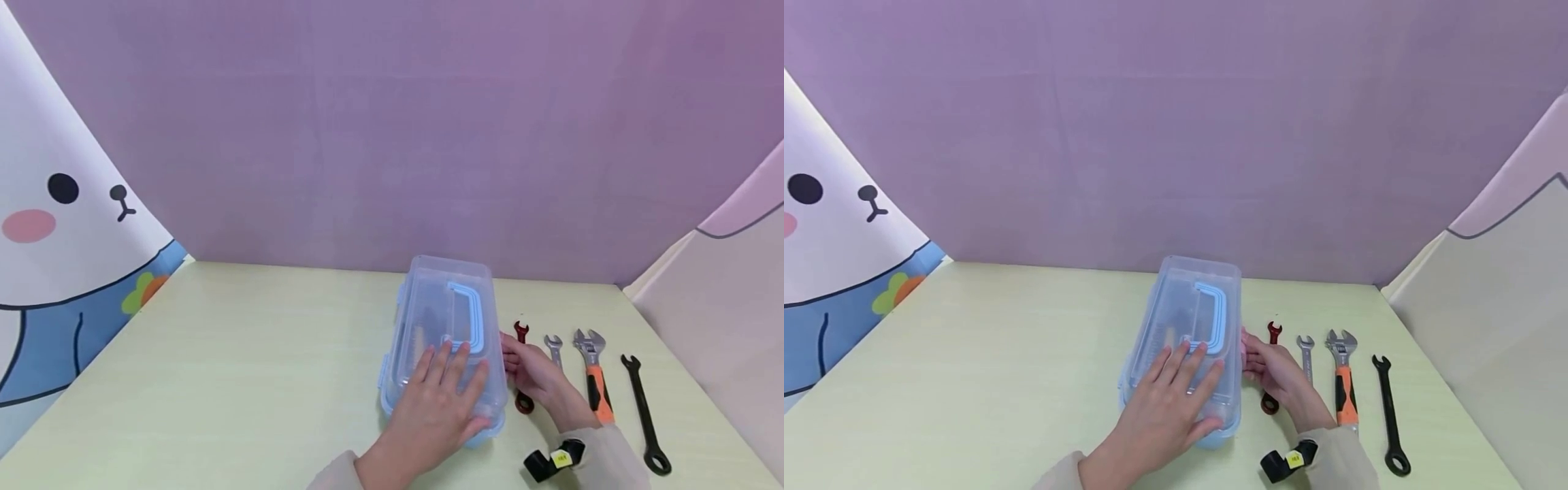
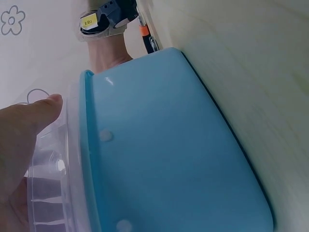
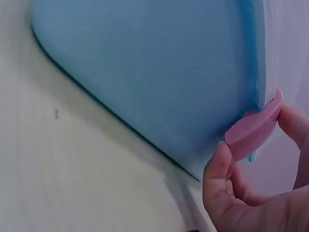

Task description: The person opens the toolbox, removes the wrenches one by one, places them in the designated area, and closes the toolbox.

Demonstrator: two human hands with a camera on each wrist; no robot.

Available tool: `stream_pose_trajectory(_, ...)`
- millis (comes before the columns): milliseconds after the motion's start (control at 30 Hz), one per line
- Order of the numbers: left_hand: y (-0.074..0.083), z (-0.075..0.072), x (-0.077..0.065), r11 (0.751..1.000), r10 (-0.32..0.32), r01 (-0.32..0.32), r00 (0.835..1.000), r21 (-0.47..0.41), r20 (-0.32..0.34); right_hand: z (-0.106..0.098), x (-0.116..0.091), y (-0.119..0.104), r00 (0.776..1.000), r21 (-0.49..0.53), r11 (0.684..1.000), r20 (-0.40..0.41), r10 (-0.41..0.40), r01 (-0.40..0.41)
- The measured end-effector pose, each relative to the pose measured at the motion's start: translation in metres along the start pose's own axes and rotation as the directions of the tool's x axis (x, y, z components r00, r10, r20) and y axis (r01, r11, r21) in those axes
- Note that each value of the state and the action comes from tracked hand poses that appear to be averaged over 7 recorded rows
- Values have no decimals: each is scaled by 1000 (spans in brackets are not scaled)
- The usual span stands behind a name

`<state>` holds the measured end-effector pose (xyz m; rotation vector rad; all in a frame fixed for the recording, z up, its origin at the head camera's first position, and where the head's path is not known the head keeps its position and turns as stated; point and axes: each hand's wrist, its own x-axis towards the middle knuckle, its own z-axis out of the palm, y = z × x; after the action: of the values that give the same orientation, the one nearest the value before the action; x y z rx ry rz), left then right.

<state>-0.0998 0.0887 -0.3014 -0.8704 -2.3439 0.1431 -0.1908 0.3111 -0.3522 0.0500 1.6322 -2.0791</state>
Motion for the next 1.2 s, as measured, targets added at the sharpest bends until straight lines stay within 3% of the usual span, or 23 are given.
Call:
stream_pose_trajectory(267, 0, 1, -1, 1000, 4, -4, 1000, -10, 12, -1, -1, 0, 998, -29, 1000, -57, 10, -11)
stream_pose_trajectory(467, -4, 0, -2, 999, 8, -7, 999, -34, 40, 4, 0, 0, 1000, -115, 993, -2, -8, 7)
stream_pose_trajectory(800, -5, 7, 2, 1000, 12, -11, 999, -26, 32, -4, 4, -4, 999, -116, 993, 41, 1, 4)
stream_pose_trajectory(900, -8, 4, 4, 999, 15, -11, 996, -44, 93, -6, 6, -5, 998, -119, 993, 58, 2, 5)
stream_pose_trajectory(1000, -17, -1, 7, 995, 29, -9, 981, -103, 193, -6, 9, -8, 997, -149, 989, 76, 2, 9)
stream_pose_trajectory(1200, -47, -7, 9, 960, -6, 102, 938, -261, 346, -17, 12, -23, 992, -271, 961, 119, -30, 61)
